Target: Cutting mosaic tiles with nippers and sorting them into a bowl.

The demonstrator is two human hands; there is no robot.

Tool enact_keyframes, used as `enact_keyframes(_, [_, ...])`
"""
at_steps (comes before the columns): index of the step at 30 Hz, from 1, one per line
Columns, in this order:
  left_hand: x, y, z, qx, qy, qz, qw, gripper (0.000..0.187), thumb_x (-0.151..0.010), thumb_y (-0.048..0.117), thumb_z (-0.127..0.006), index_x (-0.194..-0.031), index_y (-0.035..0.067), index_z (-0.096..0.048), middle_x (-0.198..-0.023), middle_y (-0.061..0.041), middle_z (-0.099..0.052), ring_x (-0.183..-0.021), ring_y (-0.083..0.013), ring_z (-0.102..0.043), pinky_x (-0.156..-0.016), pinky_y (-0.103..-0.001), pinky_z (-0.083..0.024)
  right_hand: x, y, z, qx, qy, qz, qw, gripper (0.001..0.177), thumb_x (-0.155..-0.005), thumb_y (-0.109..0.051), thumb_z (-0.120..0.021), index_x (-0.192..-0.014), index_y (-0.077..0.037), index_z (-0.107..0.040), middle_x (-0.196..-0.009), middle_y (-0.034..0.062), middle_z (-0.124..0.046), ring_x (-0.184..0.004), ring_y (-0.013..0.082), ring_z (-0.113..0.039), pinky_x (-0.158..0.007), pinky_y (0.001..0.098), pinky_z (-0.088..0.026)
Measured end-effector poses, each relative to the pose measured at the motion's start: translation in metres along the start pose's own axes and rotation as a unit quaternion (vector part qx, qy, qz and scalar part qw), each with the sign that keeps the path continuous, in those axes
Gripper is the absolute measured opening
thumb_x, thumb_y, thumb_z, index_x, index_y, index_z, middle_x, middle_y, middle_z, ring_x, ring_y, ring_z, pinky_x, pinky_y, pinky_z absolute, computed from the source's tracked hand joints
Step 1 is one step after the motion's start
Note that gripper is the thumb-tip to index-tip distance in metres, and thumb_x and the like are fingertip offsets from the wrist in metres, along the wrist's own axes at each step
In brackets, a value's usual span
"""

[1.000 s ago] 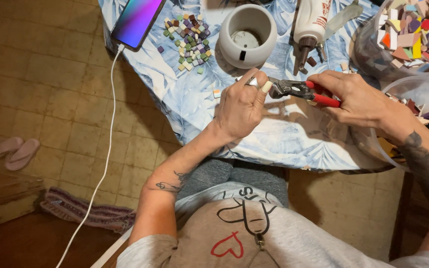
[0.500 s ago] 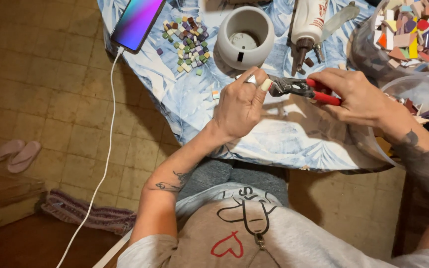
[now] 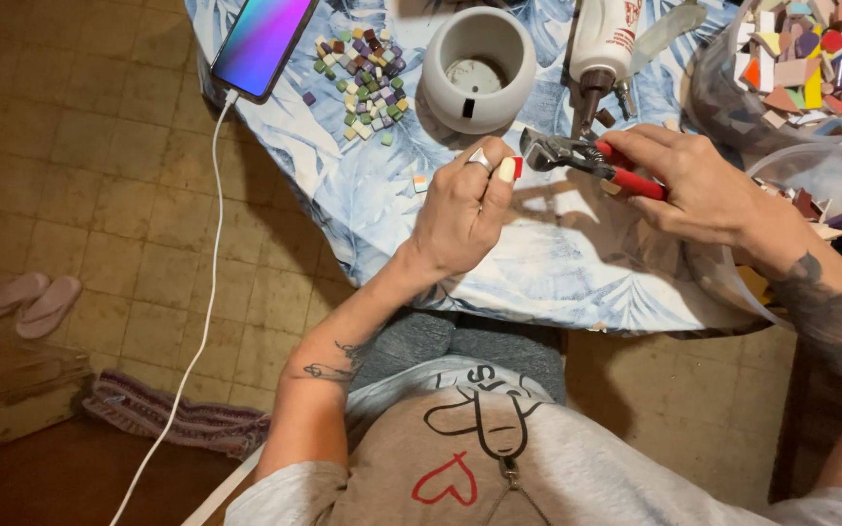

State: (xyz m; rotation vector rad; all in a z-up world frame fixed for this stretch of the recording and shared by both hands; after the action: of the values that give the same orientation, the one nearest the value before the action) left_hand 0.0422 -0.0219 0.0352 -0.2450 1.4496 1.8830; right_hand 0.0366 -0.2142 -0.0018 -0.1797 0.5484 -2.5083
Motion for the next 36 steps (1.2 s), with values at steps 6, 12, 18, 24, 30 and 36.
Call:
enact_keyframes(6, [0.006,-0.004,-0.001,0.001,-0.009,0.025,1.0,0.029,-0.083,0.034,-0.032,-0.074,0.006,-0.036,-0.066,-0.005,-0.036,-0.056,-0.0163,-0.035,-0.05,-0.029,-0.032,0.001,0.005,-0.003,0.009,-0.007,-0.006,1.0,0.065,-0.06,-0.007,-0.05,-0.122,0.006,-0.038,-0.112,0.0237,-0.048,-0.092,0.0365,-0.05,-0.085,0.0449,-0.04])
enact_keyframes(12, [0.004,-0.001,0.003,-0.034,-0.007,0.036,0.999,0.012,-0.064,0.01,-0.046,-0.071,0.005,-0.038,-0.067,-0.005,-0.039,-0.057,-0.0192,-0.04,-0.054,-0.031,-0.034,-0.001,0.001,0.001,0.006,0.003,-0.013,1.0,0.058,-0.066,-0.005,-0.051,-0.122,0.006,-0.039,-0.113,0.0242,-0.048,-0.092,0.0375,-0.05,-0.083,0.0441,-0.039])
enact_keyframes(18, [0.004,-0.001,0.003,-0.047,-0.01,0.034,0.998,0.012,-0.067,0.01,-0.047,-0.072,0.006,-0.037,-0.066,-0.005,-0.04,-0.057,-0.0196,-0.04,-0.052,-0.031,-0.033,-0.002,-0.002,0.002,0.007,0.0,-0.015,1.0,0.056,-0.068,-0.007,-0.051,-0.121,0.005,-0.04,-0.109,0.0225,-0.05,-0.088,0.0362,-0.051,-0.08,0.0426,-0.039])
enact_keyframes(24, [0.004,-0.001,0.004,-0.046,-0.004,0.048,0.998,0.01,-0.067,0.01,-0.048,-0.072,0.007,-0.039,-0.067,-0.003,-0.041,-0.057,-0.0184,-0.043,-0.053,-0.03,-0.036,-0.003,-0.006,0.004,0.009,0.013,0.0,1.0,0.048,-0.075,-0.011,-0.05,-0.119,0.005,-0.041,-0.11,0.0219,-0.05,-0.087,0.036,-0.052,-0.077,0.0422,-0.04])
enact_keyframes(30, [0.009,-0.006,0.002,-0.069,0.0,0.064,0.996,0.013,-0.075,0.019,-0.048,-0.075,0.007,-0.043,-0.074,-0.004,-0.049,-0.055,-0.0152,-0.057,-0.046,-0.03,-0.039,-0.002,-0.003,0.001,0.011,0.0,-0.01,1.0,0.059,-0.066,-0.006,-0.049,-0.123,0.006,-0.038,-0.112,0.0242,-0.048,-0.092,0.0384,-0.05,-0.083,0.045,-0.039])
enact_keyframes(36, [0.022,-0.033,0.004,-0.083,-0.005,0.173,0.981,0.038,-0.086,0.024,-0.038,-0.074,-0.003,-0.06,-0.11,-0.028,-0.048,-0.024,-0.0079,-0.037,-0.014,-0.019,-0.036,0.002,0.008,-0.004,0.016,-0.003,0.001,1.0,0.068,-0.059,-0.008,-0.047,-0.125,0.005,-0.037,-0.116,0.0253,-0.047,-0.096,0.0397,-0.049,-0.085,0.0475,-0.038])
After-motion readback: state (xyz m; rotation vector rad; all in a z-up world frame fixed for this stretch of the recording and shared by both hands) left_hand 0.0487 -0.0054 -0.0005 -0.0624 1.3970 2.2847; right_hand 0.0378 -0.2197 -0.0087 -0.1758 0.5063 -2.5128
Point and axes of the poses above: each hand's wrist, its own x-axis away from the middle knuckle, its own z-axis out of the back of the hand, y = z × x, the point moved 6 cm from there along -x, towards the middle knuckle
